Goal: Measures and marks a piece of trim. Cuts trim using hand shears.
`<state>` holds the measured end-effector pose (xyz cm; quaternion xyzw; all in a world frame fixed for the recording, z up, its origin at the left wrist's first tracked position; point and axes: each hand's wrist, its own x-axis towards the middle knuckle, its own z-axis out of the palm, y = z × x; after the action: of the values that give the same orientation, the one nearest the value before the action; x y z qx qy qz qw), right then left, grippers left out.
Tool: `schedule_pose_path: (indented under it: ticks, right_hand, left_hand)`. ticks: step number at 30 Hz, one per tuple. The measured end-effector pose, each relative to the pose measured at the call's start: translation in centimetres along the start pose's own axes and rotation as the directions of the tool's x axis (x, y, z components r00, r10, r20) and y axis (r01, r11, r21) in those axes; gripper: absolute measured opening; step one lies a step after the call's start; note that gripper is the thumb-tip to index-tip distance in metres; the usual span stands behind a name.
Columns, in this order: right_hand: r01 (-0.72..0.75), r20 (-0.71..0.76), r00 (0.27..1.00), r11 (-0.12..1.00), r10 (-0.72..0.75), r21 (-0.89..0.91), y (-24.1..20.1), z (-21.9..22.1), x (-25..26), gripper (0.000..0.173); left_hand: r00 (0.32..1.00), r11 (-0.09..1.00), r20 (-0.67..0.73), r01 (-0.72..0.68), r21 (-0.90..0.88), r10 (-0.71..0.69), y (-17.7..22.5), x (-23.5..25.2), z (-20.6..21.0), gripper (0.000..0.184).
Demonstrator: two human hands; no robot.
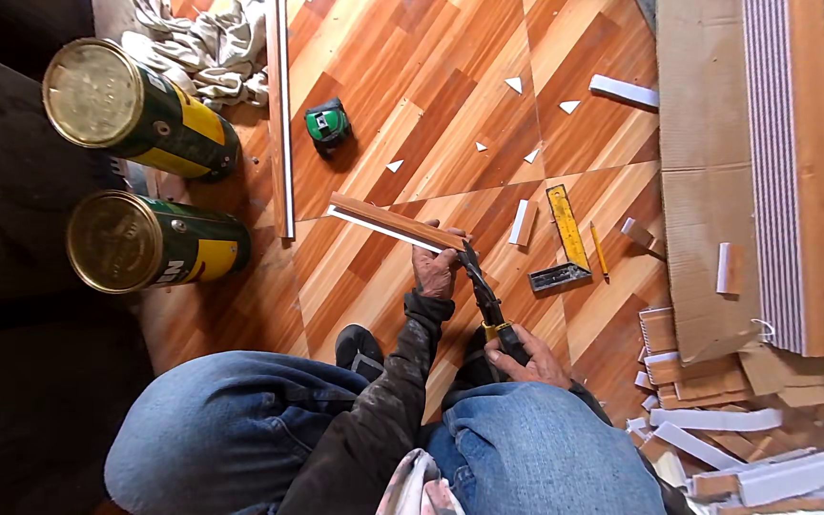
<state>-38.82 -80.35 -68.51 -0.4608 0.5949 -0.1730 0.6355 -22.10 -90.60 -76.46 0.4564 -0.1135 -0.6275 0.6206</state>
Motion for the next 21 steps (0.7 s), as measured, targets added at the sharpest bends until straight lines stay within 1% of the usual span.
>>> schedule_pose_path:
  ticks: [8,21]
  right_hand:
    - [0.025,0.004,1.0,1.0,-0.025,-0.005,0.12,-0.04,0.04,0.027]
    - [0.01,-0.013,1.0,0.999,-0.011,-0.032,-0.13,-0.05,-0.09,0.026]
  left_hand:
    - [0.999,0.999,-0.002,-0.034,0.018,0.034,-0.22,0.12,-0.06,0.055]
    - [1.0,1.0,0.017,-0.012,-0.002,0.012,0.09,-0.02,0.15,0.061]
